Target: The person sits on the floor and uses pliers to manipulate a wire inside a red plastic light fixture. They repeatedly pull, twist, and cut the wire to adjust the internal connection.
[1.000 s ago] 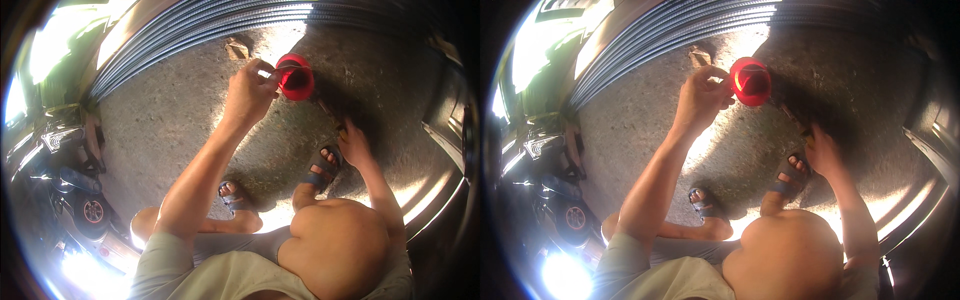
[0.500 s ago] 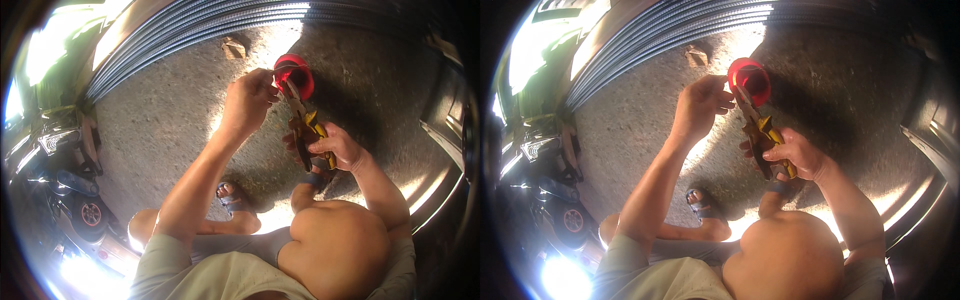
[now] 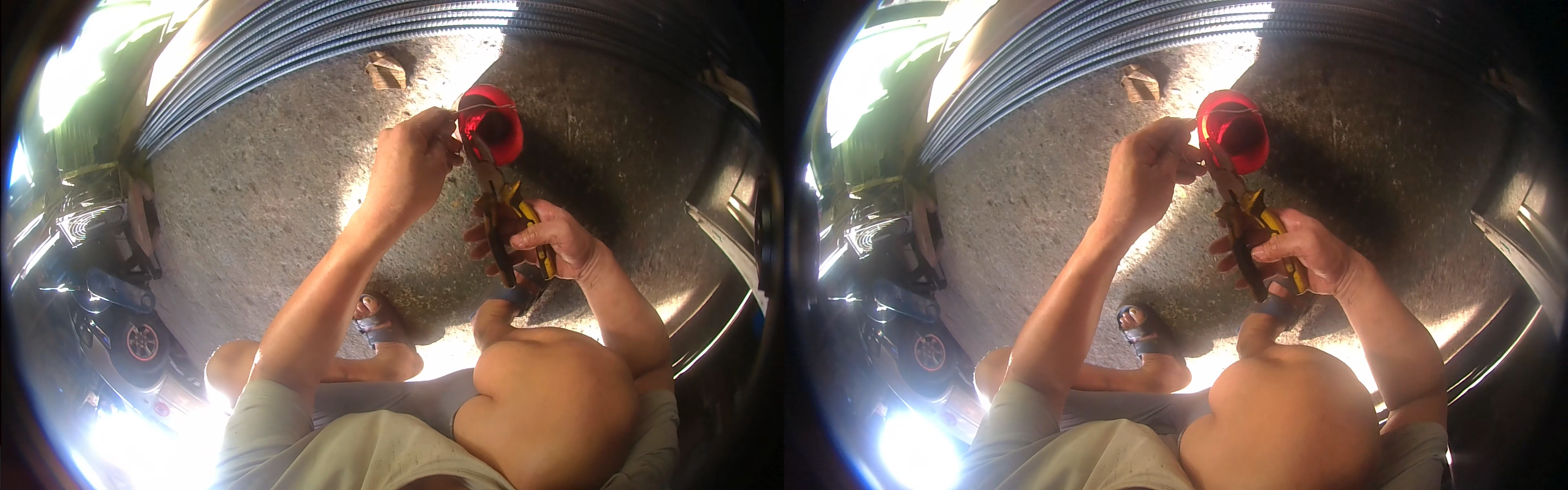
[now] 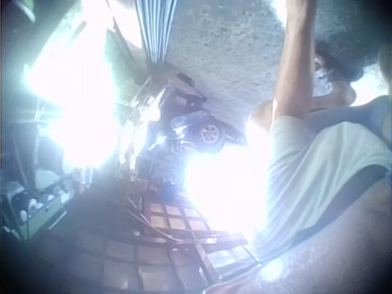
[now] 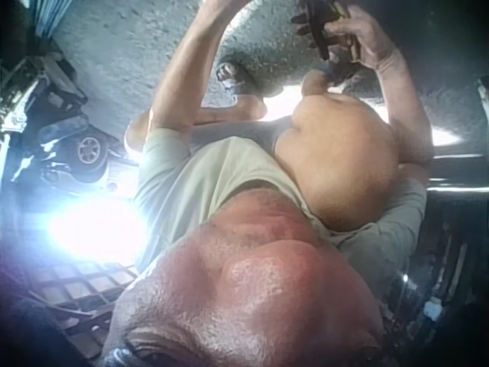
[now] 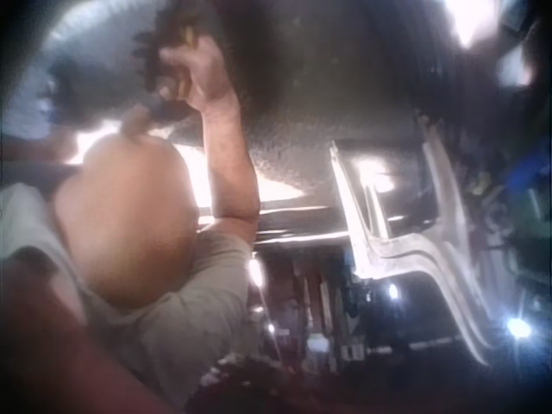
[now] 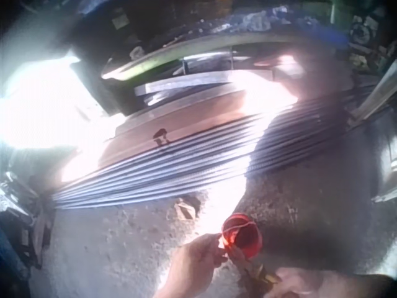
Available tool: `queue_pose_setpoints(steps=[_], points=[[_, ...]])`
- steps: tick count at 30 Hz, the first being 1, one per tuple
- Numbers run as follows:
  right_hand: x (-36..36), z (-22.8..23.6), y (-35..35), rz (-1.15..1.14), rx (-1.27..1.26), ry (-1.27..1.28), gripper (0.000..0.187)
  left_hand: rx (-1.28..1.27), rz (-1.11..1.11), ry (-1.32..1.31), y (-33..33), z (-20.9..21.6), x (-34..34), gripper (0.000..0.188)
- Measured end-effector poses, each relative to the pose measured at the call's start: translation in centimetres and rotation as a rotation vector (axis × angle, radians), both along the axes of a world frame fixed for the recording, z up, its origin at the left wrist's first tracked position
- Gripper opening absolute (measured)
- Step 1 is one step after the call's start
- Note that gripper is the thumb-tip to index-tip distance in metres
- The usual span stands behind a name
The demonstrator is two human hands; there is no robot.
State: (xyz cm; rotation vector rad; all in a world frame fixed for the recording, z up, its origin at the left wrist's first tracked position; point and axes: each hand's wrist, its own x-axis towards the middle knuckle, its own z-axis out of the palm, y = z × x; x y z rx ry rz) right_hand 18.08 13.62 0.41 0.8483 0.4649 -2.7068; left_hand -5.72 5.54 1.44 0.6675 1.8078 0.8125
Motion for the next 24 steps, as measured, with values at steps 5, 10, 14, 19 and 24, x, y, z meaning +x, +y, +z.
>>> queue_pose_setpoints(steps=[5,10,14,19,24], points=[[0.2,0.4,-0.2,-0.059,-0.134,-0.004,0.060,0.028,-0.006,0.007,-0.3,-0.3,0.1,0.029],[0.6,-0.3,-0.7,-0.116,-0.158,-0.036,0.052,0.016,-0.004,0.045,0.0,-0.1,0.2,0.028],[0.1,0.3,-0.6,-0.109,-0.164,-0.027,0.046,0.033,0.058,0.032,-0.2,-0.3,0.5,0.030],[0.2,0.3,-1.3,-0.052,0.112,-0.074,0.035,0.065,0.005,0.131,0.0,-0.3,0.7,0.037],[-0.3,0.1,-1.9,0.099,0.475,-0.158,0.025,0.030,-0.020,0.128,0.3,-0.1,0.4,0.038]])
